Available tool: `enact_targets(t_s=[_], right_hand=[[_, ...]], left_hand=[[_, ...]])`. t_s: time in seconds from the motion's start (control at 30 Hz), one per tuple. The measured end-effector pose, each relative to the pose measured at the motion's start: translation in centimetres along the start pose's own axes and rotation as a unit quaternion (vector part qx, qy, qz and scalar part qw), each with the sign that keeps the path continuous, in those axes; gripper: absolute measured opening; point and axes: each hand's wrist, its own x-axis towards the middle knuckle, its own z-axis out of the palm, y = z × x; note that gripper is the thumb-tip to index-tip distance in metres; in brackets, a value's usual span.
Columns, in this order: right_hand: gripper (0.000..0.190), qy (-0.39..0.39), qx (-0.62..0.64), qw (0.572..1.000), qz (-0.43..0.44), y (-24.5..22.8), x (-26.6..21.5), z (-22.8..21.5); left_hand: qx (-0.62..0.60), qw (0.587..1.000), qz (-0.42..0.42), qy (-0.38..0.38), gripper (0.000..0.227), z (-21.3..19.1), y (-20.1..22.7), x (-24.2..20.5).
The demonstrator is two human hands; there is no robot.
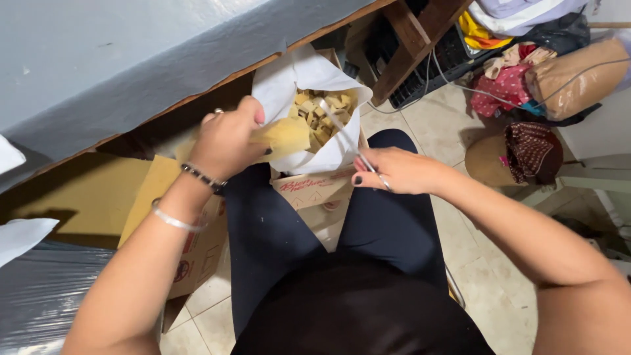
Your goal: Cutting small pieces of yellow foam with scissors and placing them into a paper bag
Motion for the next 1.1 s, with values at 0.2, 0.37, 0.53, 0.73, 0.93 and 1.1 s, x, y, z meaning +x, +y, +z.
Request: enact_targets(t_s=[0.2, 0.37, 0.53, 0.73, 0.93, 1.1], right_hand=[[0.059, 0.197, 0.058, 0.978, -0.025, -3.7, -0.2, 1.0], [0.027, 0.246, 0.025, 0.969, -0.021, -1.5, 3.3, 4.9], [0.012, 0.238, 0.151, 0.957, -0.076, -0.1, 0.7, 7.8], [0.022, 0.305, 0.214, 0.925, -0.067, -0.7, -0.6, 7.5], [0.048, 0.332, 0.348, 0.865, -0.141, 0.4, -0.8, 7.7], [0.03, 0.347, 0.418, 0.832, -0.11, -1.2, 1.4, 6.9]], left_hand=[[-0.094, 0.973, 0.03, 0.209, 0.054, -0.5, 0.2, -5.6], [-0.093, 0.941, 0.036, 0.324, 0.048, 0.9, 0.1, -8.4], [-0.065, 0.913, 0.047, 0.4, 0.053, 2.2, -0.4, -11.0], [-0.065, 0.907, 0.104, 0.403, 0.054, 4.7, 0.7, -8.8], [0.078, 0.827, 0.207, 0.518, 0.039, 7.1, 4.1, -5.7], [0.167, 0.735, 0.243, 0.61, 0.008, 7.1, 7.6, -3.3]])
